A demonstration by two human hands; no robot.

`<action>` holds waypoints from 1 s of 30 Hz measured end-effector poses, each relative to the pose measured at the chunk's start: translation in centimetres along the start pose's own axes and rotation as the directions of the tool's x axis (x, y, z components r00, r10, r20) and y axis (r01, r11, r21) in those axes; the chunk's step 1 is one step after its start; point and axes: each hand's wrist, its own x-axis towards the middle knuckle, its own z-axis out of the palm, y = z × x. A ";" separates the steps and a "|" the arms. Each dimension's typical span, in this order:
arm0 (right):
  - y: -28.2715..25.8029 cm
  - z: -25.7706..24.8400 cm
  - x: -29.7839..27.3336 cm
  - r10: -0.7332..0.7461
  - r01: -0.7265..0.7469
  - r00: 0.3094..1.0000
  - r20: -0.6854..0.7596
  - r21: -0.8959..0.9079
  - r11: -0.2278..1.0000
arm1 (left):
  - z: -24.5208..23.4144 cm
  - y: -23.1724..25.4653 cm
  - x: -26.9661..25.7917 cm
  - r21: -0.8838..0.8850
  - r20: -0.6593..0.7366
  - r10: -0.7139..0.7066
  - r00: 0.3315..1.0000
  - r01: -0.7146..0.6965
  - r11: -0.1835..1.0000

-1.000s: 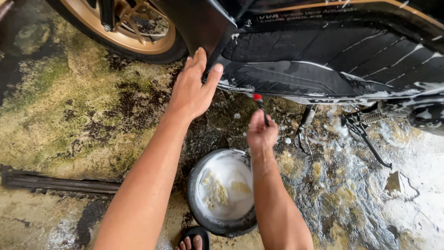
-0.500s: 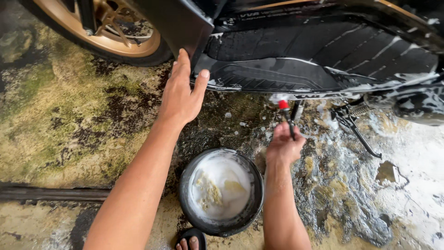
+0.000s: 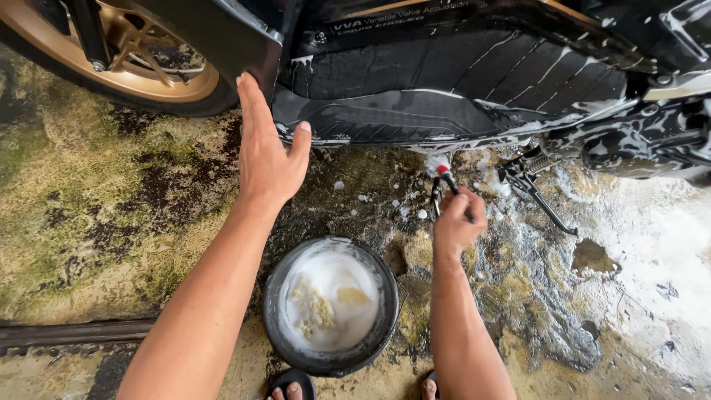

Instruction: The person scrubs the lower side panels and footrest area of a black motorcycle using a brush and soapy water from a bucket. They repeatedly dip the brush into the bucket and scrub different sections of the motorcycle's bodywork.

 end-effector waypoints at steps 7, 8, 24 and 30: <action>2.8 -2.1 -0.7 -0.243 0.239 0.969 -0.032 -0.112 0.965 | 0.6 -0.3 -0.3 0.060 -0.008 0.025 1.000 -0.025 0.998; 3.0 -2.4 -0.6 -0.167 0.159 0.986 -0.012 -0.248 0.956 | 0.9 -0.4 -0.2 0.075 -0.025 0.028 0.999 -0.026 0.997; 1.0 -0.9 0.0 -0.491 0.670 0.695 0.526 -0.223 0.709 | 4.6 -0.6 0.3 0.087 -0.219 -0.010 0.976 0.029 0.996; -0.9 -0.9 1.5 -0.240 0.592 0.673 0.700 -0.315 0.742 | 3.5 -0.1 0.1 0.103 -0.171 -0.036 0.985 0.054 0.993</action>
